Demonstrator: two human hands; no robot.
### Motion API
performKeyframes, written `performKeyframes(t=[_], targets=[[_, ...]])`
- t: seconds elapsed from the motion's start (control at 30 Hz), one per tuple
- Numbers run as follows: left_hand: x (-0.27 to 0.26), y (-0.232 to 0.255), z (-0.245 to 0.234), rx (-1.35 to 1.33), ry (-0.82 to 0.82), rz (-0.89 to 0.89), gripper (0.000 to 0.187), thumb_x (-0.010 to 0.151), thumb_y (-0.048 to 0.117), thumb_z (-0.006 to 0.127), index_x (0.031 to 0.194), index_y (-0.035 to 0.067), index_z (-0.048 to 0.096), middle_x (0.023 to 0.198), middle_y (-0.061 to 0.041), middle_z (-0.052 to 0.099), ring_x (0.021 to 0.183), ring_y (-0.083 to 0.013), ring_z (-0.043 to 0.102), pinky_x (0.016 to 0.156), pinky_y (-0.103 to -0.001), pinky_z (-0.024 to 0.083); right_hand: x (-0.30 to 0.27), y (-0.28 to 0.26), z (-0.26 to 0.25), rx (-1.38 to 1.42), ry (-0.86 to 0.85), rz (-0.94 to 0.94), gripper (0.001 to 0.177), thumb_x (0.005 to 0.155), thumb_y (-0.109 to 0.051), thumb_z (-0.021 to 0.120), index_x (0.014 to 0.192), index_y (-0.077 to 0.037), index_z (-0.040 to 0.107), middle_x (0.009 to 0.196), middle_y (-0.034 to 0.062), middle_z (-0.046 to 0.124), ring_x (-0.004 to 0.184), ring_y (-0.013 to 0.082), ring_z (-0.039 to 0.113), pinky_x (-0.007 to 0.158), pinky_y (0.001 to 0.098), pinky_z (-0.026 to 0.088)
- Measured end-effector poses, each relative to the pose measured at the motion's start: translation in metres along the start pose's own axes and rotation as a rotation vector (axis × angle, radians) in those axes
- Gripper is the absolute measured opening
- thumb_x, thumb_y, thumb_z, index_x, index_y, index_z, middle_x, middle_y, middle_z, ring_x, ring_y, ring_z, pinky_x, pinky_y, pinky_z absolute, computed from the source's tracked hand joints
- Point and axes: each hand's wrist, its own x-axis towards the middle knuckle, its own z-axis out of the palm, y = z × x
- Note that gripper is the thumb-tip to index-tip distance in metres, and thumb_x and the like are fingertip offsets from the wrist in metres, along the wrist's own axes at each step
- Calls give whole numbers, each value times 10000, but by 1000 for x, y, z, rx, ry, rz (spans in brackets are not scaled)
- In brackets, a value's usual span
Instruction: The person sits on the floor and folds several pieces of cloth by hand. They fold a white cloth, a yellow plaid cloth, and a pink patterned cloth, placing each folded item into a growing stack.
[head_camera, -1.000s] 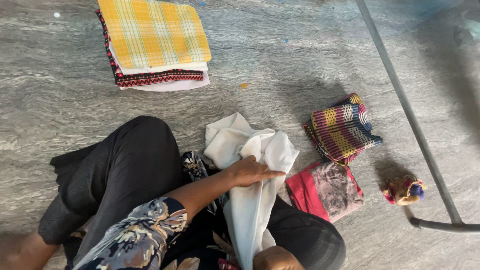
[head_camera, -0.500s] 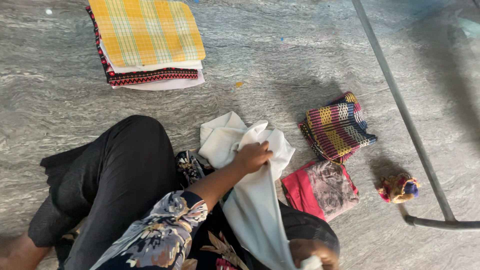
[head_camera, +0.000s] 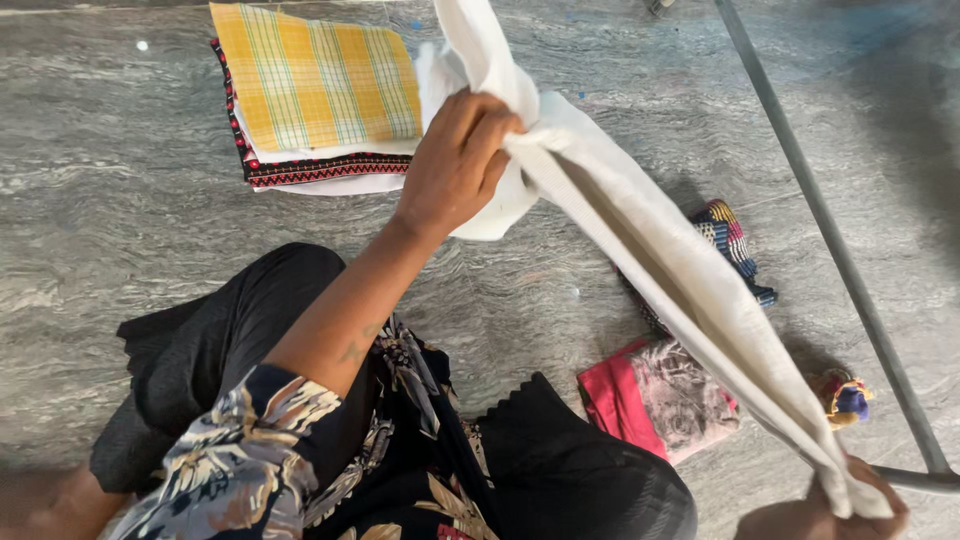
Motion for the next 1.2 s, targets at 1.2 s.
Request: performKeyframes(t=[1.2], targets=[[-211, -70, 65, -8, -631, -1279, 611, 857, 223, 686, 1368, 67, 389, 1113, -220, 714, 1028, -405, 719, 881, -522, 546, -21, 145, -50, -1060, -246, 218, 167, 867, -75, 755, 1031, -45, 751, 903, 80, 740, 800, 151, 663, 719, 332, 526]])
